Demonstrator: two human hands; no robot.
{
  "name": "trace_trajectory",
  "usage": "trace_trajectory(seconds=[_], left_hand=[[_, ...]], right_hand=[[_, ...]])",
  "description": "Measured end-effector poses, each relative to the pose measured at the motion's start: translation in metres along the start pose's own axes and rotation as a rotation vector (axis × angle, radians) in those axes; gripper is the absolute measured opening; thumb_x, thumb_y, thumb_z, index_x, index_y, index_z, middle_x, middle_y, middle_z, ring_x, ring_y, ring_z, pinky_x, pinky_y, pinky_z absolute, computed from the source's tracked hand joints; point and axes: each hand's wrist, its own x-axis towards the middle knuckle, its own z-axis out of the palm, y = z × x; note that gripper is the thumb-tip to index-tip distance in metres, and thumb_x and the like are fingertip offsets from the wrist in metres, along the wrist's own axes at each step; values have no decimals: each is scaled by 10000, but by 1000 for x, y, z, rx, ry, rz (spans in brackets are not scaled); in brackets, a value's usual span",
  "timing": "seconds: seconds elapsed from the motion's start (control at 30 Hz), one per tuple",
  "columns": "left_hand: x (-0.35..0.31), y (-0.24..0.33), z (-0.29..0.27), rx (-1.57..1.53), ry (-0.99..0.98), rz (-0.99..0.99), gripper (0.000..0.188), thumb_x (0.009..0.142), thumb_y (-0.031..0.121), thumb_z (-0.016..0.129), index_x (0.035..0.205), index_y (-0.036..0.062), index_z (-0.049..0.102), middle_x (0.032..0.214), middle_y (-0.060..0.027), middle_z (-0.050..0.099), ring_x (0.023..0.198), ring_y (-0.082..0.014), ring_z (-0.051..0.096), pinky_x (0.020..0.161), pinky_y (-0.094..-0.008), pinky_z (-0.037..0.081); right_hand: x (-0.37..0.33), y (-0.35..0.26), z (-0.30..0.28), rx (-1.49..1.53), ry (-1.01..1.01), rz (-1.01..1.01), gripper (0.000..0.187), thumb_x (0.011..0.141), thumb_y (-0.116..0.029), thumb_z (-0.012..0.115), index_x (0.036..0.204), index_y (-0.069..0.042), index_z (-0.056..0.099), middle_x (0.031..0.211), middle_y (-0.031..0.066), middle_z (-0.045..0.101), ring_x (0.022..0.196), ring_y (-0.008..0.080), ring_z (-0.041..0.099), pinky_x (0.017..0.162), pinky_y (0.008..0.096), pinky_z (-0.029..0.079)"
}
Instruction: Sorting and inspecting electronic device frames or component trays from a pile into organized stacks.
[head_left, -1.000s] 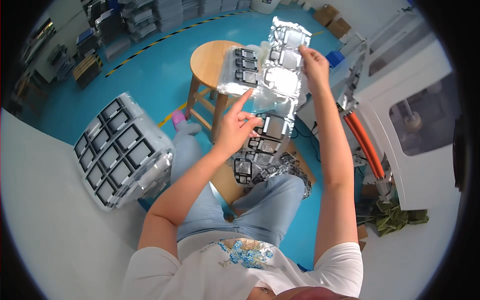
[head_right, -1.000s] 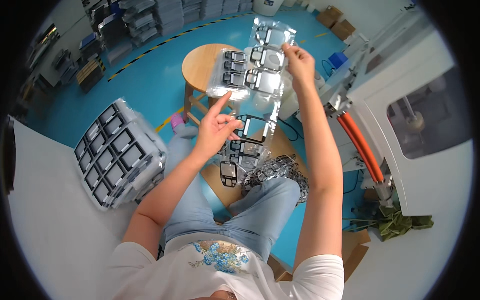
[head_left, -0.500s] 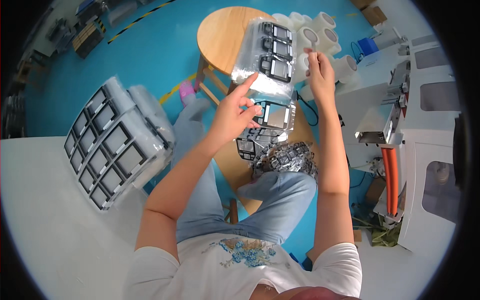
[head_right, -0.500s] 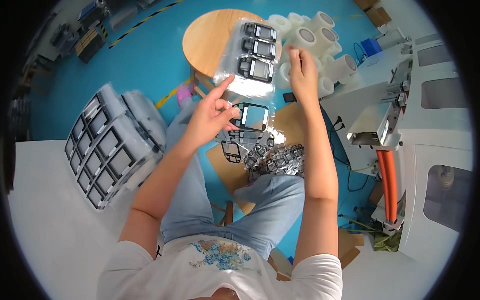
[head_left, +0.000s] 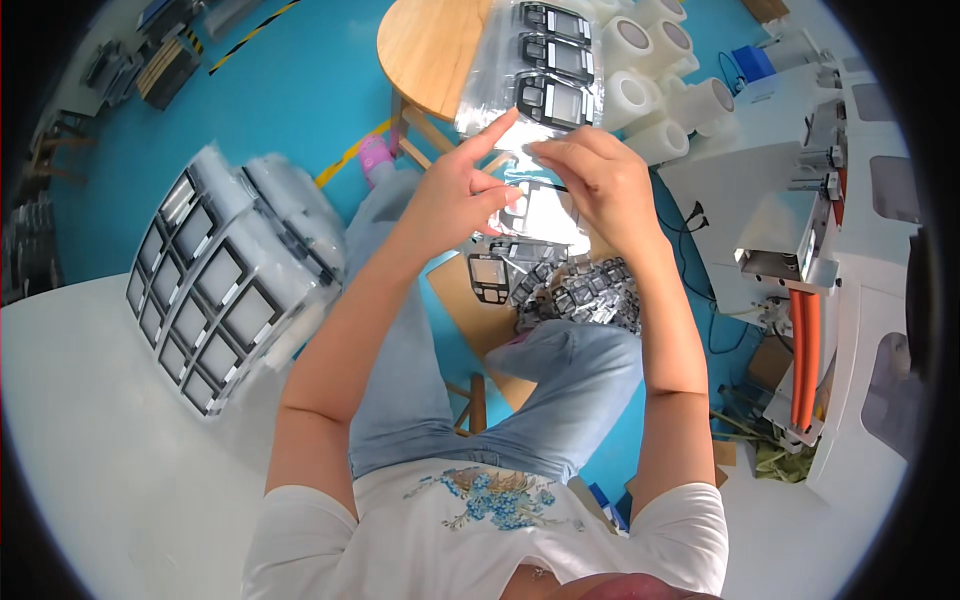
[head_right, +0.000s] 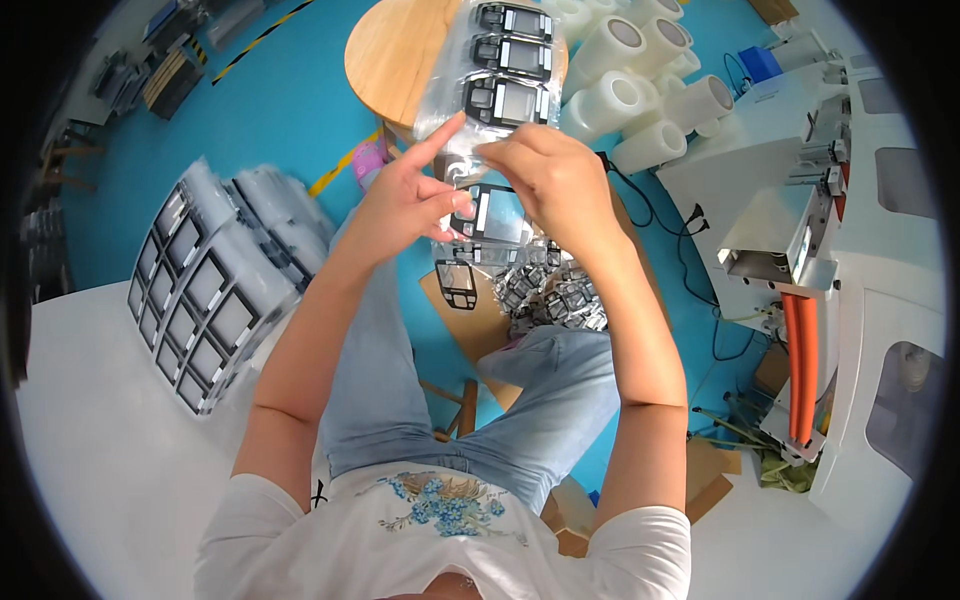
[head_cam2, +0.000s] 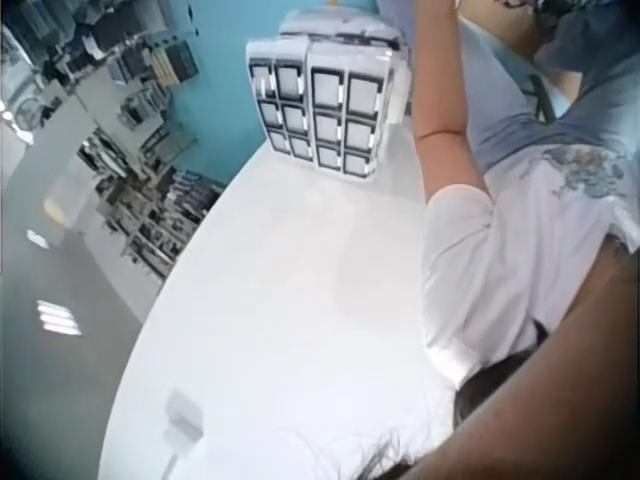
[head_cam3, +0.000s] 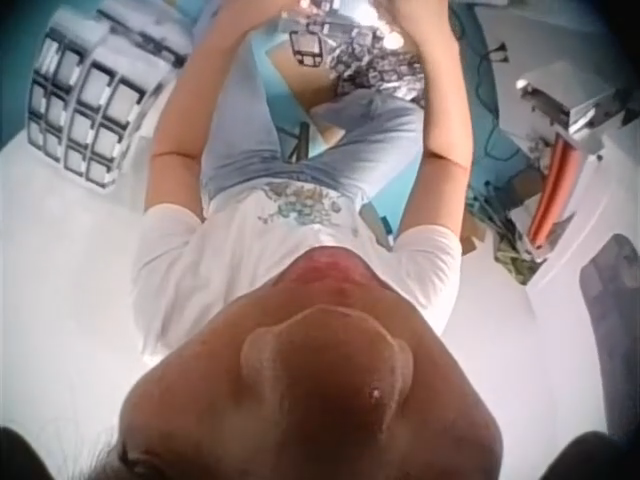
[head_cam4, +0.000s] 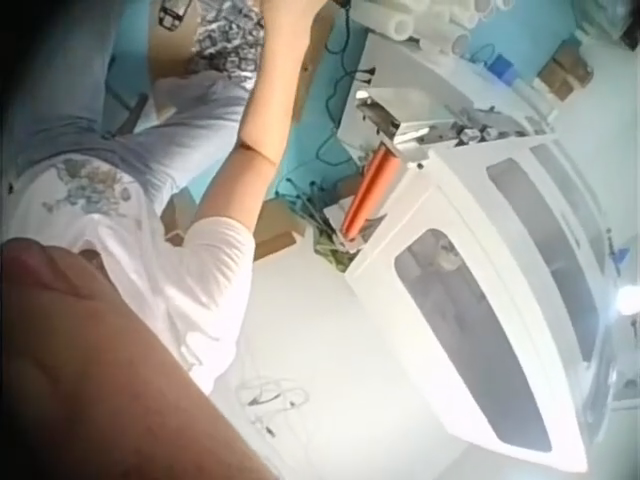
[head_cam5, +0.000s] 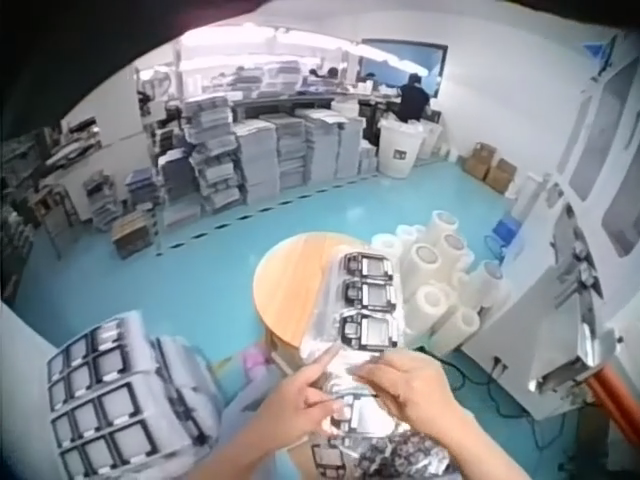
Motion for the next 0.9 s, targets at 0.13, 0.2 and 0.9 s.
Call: trace_trajectory(seconds=[0.13, 0.2, 0.9], left_hand=[[0, -2, -2, -45, 36, -19, 740, 925, 56, 600, 1563, 170, 242, 841, -55, 713, 725, -65, 639, 635, -229, 565], [-6, 0, -4, -15, 35, -7, 741, 925, 60, 600, 1563, 168, 240, 848, -55, 713, 722, -66, 636, 635, -229, 563], [-32, -136, 53, 617, -424, 234, 364, 792, 317, 798, 998, 70, 627, 1062, -67, 646, 1121, -237, 570, 1049, -391, 361]], right_hand=[[5, -10, 9, -305, -81, -143, 207, 723, -84, 626, 914, -73, 704, 825, 53, 625, 807, 242, 636, 669, 364, 498], [-4, -23, -16, -536, -234, 29, 130, 733, -86, 621, 854, -70, 665, 821, 80, 625, 824, 258, 642, 676, 377, 496], [-123, -17, -33, 557, 314, 881, 165, 864, -132, 767, 895, -3, 669, 709, -22, 646, 620, 21, 530, 551, 189, 386]])
